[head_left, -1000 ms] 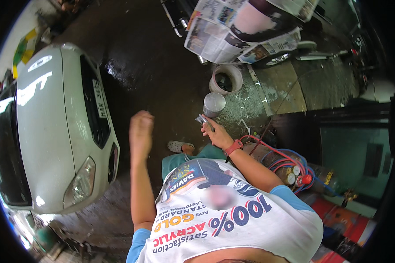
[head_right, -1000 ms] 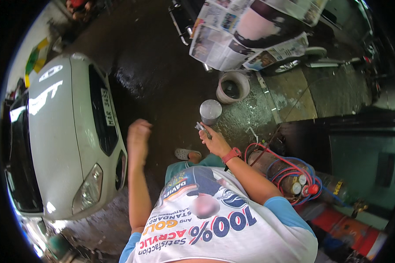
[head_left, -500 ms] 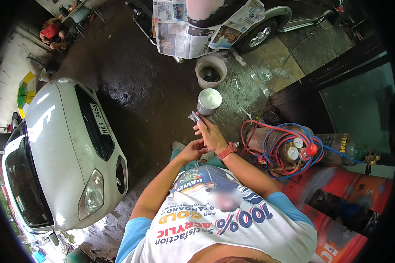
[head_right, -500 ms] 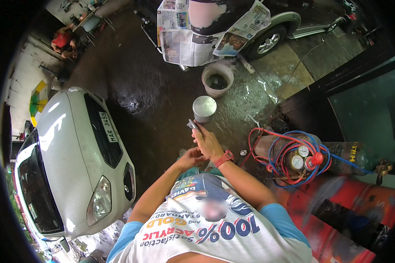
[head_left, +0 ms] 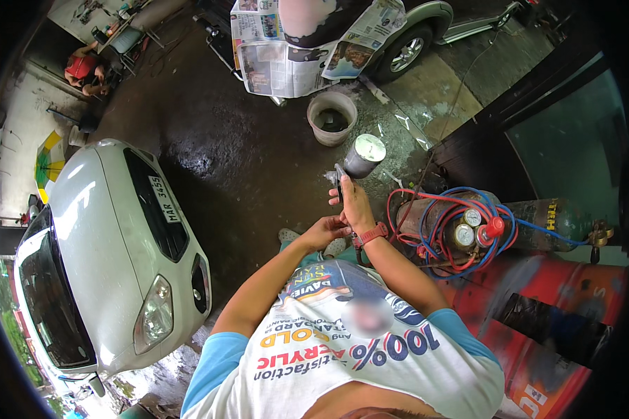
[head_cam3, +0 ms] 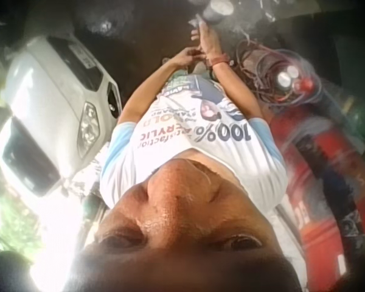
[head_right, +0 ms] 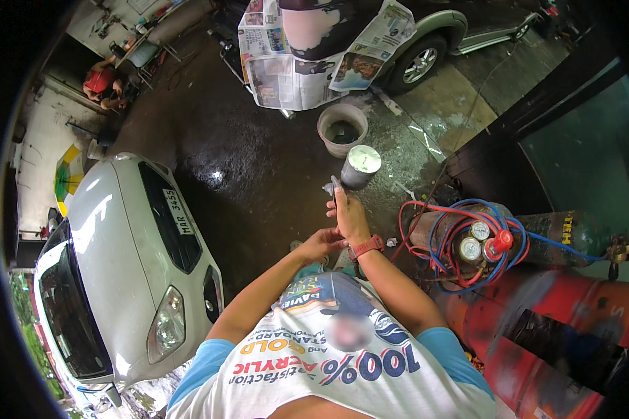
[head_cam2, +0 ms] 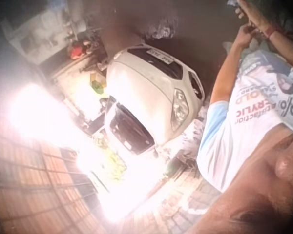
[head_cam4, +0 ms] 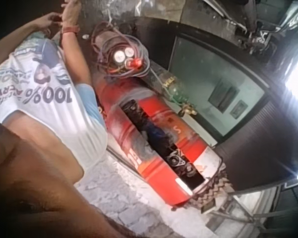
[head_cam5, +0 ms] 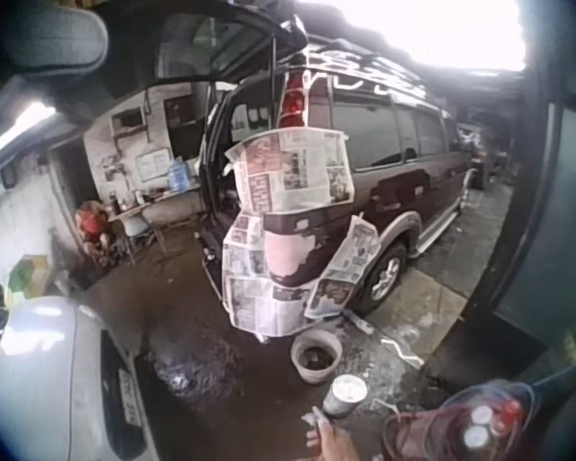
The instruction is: The person walks through a cluttered auto repair garage carrying a spray gun. They approach a car part covered with newspaper and begin applying a coat of paint using the spray gun. The person moves the spray gun back and forth to cover the surface of the part.
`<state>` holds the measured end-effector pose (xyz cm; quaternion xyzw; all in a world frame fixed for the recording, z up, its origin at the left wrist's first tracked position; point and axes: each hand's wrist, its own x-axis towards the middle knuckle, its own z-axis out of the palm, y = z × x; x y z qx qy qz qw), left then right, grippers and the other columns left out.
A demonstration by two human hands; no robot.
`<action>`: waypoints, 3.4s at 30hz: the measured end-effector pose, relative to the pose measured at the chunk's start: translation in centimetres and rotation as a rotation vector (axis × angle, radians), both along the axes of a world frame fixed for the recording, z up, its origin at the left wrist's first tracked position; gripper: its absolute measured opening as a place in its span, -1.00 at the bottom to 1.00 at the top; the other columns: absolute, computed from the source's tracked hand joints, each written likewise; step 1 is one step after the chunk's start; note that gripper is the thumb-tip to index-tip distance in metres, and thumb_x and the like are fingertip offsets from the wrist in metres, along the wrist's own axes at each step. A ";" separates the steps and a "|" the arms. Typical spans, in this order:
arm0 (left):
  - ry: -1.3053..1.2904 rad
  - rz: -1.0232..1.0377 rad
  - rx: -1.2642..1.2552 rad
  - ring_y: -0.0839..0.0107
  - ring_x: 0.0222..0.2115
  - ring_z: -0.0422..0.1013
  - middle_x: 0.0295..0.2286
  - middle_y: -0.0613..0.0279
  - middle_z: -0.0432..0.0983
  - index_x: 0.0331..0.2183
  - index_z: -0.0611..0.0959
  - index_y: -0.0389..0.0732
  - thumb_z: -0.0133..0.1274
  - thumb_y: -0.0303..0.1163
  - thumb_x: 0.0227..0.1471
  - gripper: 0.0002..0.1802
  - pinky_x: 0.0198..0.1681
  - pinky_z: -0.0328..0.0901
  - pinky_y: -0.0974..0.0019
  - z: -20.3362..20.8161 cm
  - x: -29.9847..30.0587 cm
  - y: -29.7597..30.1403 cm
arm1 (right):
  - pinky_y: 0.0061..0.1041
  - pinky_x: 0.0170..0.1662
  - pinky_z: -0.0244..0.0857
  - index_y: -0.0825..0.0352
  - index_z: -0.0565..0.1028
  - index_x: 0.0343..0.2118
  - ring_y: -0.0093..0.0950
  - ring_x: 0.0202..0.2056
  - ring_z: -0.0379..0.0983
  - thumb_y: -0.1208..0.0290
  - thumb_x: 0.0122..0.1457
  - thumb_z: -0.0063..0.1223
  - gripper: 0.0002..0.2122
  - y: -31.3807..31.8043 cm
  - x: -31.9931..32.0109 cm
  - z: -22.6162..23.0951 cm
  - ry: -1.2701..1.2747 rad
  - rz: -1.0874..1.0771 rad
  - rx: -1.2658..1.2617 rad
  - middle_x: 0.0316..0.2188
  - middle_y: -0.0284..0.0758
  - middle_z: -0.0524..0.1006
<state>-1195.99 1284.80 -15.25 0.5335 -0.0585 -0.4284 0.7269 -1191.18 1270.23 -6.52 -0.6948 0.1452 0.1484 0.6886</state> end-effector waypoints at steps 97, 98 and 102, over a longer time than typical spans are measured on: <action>-0.233 0.415 0.656 0.34 -0.16 0.48 -0.17 0.11 0.61 0.00 0.58 -0.37 0.14 -0.25 0.28 -0.59 -0.03 0.31 0.26 -7.9 59.7 32.6 | -0.31 -0.18 0.47 0.35 0.33 0.30 -0.28 -0.29 0.64 0.13 0.44 -0.21 -0.50 17.0 38.7 2.2 -0.164 -0.385 -0.321 -0.22 -0.06 0.67; -0.229 0.402 0.651 0.34 -0.16 0.47 -0.18 0.11 0.61 -0.01 0.58 -0.38 0.13 -0.24 0.28 -0.59 -0.04 0.31 0.26 -7.6 59.3 32.4 | -0.31 -0.19 0.47 0.35 0.34 0.30 -0.27 -0.30 0.64 0.12 0.44 -0.22 -0.50 17.3 39.3 2.1 -0.161 -0.374 -0.320 -0.23 -0.05 0.67; -0.139 0.441 0.565 0.45 -0.30 0.45 -0.30 0.24 0.57 -0.09 0.60 -0.36 0.13 -0.26 0.29 -0.66 -0.18 0.34 0.32 -5.4 57.8 30.8 | -0.29 -0.20 0.48 0.35 0.35 0.28 -0.23 -0.32 0.65 0.04 0.43 -0.22 -0.46 18.0 41.4 -0.8 -0.206 -0.324 -0.343 -0.32 -0.07 0.67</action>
